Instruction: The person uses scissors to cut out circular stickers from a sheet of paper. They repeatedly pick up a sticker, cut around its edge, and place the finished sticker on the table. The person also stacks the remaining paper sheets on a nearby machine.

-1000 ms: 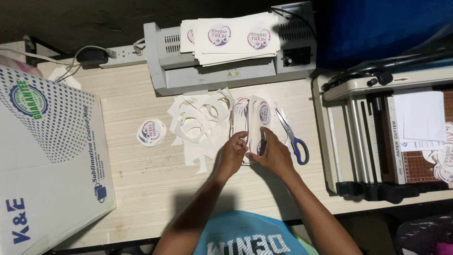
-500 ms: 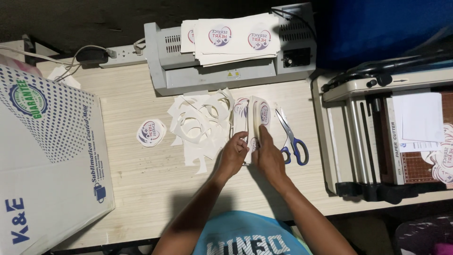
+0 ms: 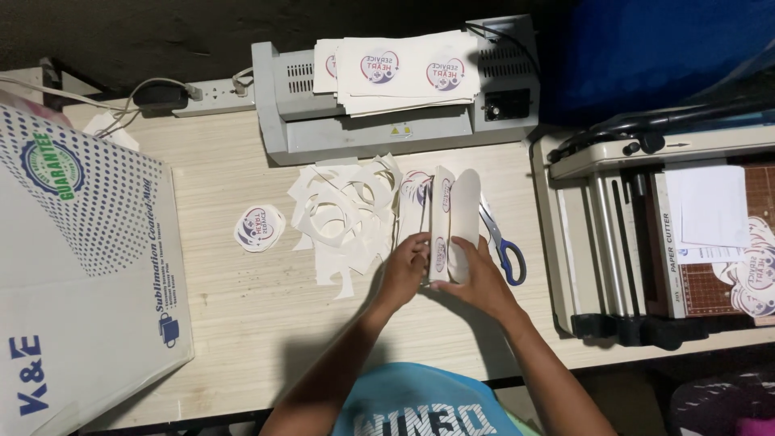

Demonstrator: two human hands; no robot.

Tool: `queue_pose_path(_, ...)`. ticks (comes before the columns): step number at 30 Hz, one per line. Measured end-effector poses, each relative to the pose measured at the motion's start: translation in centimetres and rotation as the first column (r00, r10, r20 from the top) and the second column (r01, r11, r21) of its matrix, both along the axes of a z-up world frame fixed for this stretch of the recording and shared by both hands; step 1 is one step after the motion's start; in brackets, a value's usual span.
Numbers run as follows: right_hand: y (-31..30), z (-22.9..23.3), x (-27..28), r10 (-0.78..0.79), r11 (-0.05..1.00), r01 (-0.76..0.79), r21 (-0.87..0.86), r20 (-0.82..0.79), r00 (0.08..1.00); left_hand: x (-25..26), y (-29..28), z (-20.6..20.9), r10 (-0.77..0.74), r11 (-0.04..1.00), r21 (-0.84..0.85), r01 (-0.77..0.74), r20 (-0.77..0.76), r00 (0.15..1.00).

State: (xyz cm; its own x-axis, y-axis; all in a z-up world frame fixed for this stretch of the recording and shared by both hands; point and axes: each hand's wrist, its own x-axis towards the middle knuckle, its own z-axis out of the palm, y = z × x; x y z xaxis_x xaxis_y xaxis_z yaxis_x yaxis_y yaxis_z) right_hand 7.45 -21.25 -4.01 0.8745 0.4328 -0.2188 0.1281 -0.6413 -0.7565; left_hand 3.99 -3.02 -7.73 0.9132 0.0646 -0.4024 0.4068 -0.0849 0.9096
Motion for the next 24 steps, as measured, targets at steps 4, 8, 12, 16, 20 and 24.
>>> queue_pose_path(4,-0.3,-0.4,-0.1,0.007,1.0,-0.006,-0.004,0.015,1.0,-0.5,-1.0,-1.3,-0.05,0.991,-0.119,0.058,0.066,0.997)
queue_pose_path(8,-2.7,-5.2,-0.3,-0.028,0.985,0.038,0.17,-0.06,0.998,-1.0,-1.2,-1.0,-0.103,0.986,-0.119,0.119,0.137,0.985)
queue_pose_path(12,-4.0,-7.3,-0.2,-0.096,0.933,0.142,0.33,-0.151,0.984,-0.9,-1.2,-1.3,-0.083,0.997,0.017,0.081,0.183,0.98)
queue_pose_path(16,-5.0,-8.7,0.2,-0.146,0.917,0.22,0.332,-0.233,0.961,-1.0,-1.1,-2.9,-0.049,0.997,-0.055,0.054,0.09,0.995)
queue_pose_path(20,-5.5,-9.9,0.4,-0.215,0.904,0.32,0.282,-0.347,0.913,-0.6,-1.3,-3.6,-0.035,0.984,-0.177,0.036,0.009,0.999)
queue_pose_path(24,-5.2,-8.7,0.5,-0.229,0.919,0.333,0.212,-0.402,0.887,0.0,-2.2,-2.8,-0.057,0.997,-0.038,0.063,0.147,0.988)
